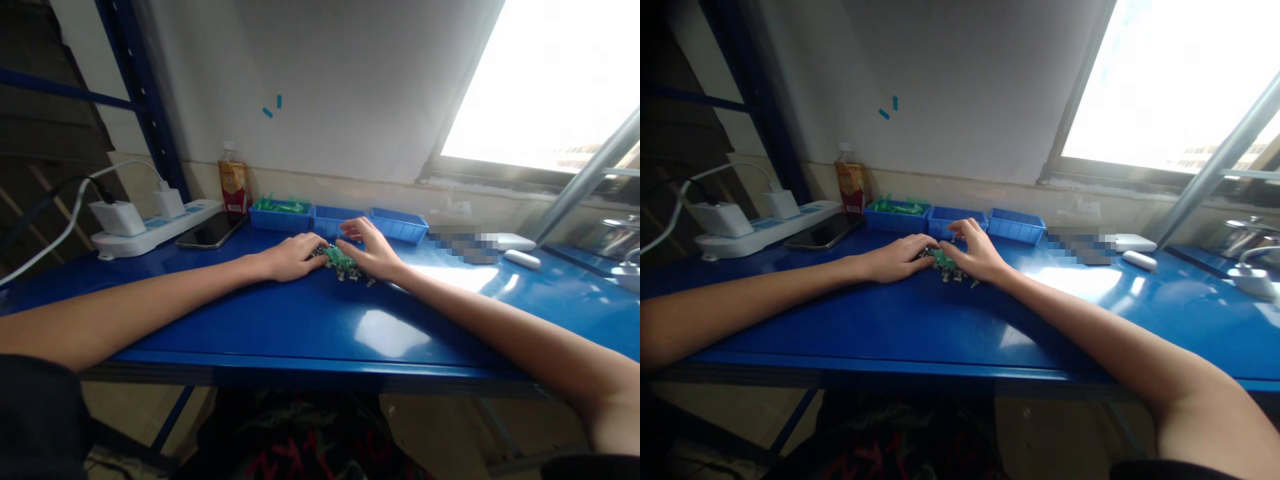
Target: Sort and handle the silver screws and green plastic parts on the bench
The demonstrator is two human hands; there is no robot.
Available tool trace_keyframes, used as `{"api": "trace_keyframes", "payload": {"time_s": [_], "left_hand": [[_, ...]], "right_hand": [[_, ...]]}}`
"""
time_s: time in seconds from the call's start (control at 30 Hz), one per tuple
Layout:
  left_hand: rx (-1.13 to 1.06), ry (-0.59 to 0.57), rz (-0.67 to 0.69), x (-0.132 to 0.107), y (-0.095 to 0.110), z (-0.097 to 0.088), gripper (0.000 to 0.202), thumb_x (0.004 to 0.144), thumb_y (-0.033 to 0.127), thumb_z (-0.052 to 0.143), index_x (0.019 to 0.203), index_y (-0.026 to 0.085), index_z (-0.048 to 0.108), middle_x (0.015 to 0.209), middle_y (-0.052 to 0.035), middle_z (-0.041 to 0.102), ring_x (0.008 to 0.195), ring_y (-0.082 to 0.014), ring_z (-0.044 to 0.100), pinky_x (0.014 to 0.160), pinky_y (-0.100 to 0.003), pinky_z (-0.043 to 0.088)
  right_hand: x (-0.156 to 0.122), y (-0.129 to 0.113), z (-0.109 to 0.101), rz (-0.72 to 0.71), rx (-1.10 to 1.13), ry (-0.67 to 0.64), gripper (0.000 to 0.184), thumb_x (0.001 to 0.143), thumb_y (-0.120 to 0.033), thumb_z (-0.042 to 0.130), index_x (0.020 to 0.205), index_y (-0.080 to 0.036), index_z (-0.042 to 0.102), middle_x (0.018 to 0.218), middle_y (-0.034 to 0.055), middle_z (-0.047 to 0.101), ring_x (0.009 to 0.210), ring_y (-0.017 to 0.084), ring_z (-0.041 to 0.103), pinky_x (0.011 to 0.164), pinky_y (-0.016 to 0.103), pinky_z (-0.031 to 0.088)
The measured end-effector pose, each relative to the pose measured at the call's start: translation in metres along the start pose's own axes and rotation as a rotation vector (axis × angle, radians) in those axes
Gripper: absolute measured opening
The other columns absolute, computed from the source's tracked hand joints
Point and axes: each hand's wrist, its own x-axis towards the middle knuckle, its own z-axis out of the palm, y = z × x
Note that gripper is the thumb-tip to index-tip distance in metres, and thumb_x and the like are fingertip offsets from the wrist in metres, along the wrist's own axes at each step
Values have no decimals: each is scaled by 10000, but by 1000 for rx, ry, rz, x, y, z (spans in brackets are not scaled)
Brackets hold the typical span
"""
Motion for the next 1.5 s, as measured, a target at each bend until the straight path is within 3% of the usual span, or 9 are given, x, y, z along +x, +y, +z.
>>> {"api": "trace_keyframes", "payload": {"time_s": [0.1, 0.27, 0.53, 0.67, 0.83, 1.03, 1.2, 1.37, 1.5], "left_hand": [[9, 15, -16, -1, 0, -1, 435, 931, 507, 349, 1193, 194, 501, 1277, -93, 523, 1202, -247, 458, 1023, -412, 353], [-30, -26, -70, -1, 1, -2, 498, 931, 555, 298, 1224, 195, 478, 1339, -102, 477, 1248, -259, 422, 1040, -434, 332], [3, -84, -11, 19, -1, -1, 573, 940, 581, 195, 1293, 187, 414, 1387, -109, 429, 1262, -265, 408, 1024, -459, 325], [13, -122, 27, 43, 3, 5, 605, 938, 581, 191, 1330, 159, 378, 1400, -121, 407, 1275, -268, 386, 1000, -429, 348], [58, -140, 27, 55, 5, 12, 587, 942, 560, 199, 1288, 152, 439, 1314, -118, 476, 1177, -252, 445, 1007, -382, 326], [73, -92, 29, 37, 8, 7, 555, 950, 538, 200, 1204, 144, 499, 1171, -115, 544, 1108, -243, 486, 956, -361, 362], [61, -52, 5, 19, 14, 2, 511, 959, 518, 218, 1263, 178, 449, 1257, -99, 521, 1175, -244, 476, 944, -367, 367], [91, 0, -34, 2, 13, -7, 508, 945, 532, 274, 1301, 198, 417, 1331, -95, 493, 1229, -254, 438, 1012, -404, 308], [122, 42, -117, -14, -2, -19, 536, 935, 557, 262, 1315, 207, 408, 1358, -99, 475, 1256, -264, 406, 1035, -426, 286]], "right_hand": [[6, 22, -12, 61, -217, 99, 201, 885, -227, 425, 947, -190, 613, 951, 71, 626, 898, 196, 597, 838, 325, 475], [7, 59, -17, 106, -432, -124, 287, 848, -125, 414, 993, -158, 660, 1024, 90, 672, 965, 223, 614, 888, 327, 454], [7, 48, -4, 70, -229, -140, 243, 805, -102, 453, 849, -164, 684, 880, 48, 698, 839, 182, 635, 805, 282, 478], [6, 51, -1, 114, -253, -55, 259, 822, -112, 447, 959, -152, 663, 943, 69, 692, 888, 193, 631, 829, 300, 472], [7, 54, 2, 96, -297, -184, 295, 847, -97, 439, 1046, -140, 651, 1052, 94, 679, 993, 210, 615, 897, 302, 446], [10, 55, 4, 107, -337, -182, 270, 870, -159, 463, 1059, -126, 653, 1046, 117, 661, 997, 224, 597, 915, 324, 433], [7, 50, 1, 105, -158, -136, 181, 806, -148, 524, 914, -150, 669, 895, 57, 679, 830, 181, 616, 787, 292, 466], [2, 28, -7, 85, 107, -257, 191, 847, -229, 503, 864, -149, 676, 857, 38, 693, 803, 172, 630, 771, 293, 480], [2, 13, -18, 89, 172, -428, 317, 836, -326, 574, 1116, -192, 636, 1130, 53, 653, 1018, 208, 608, 910, 347, 462]]}}
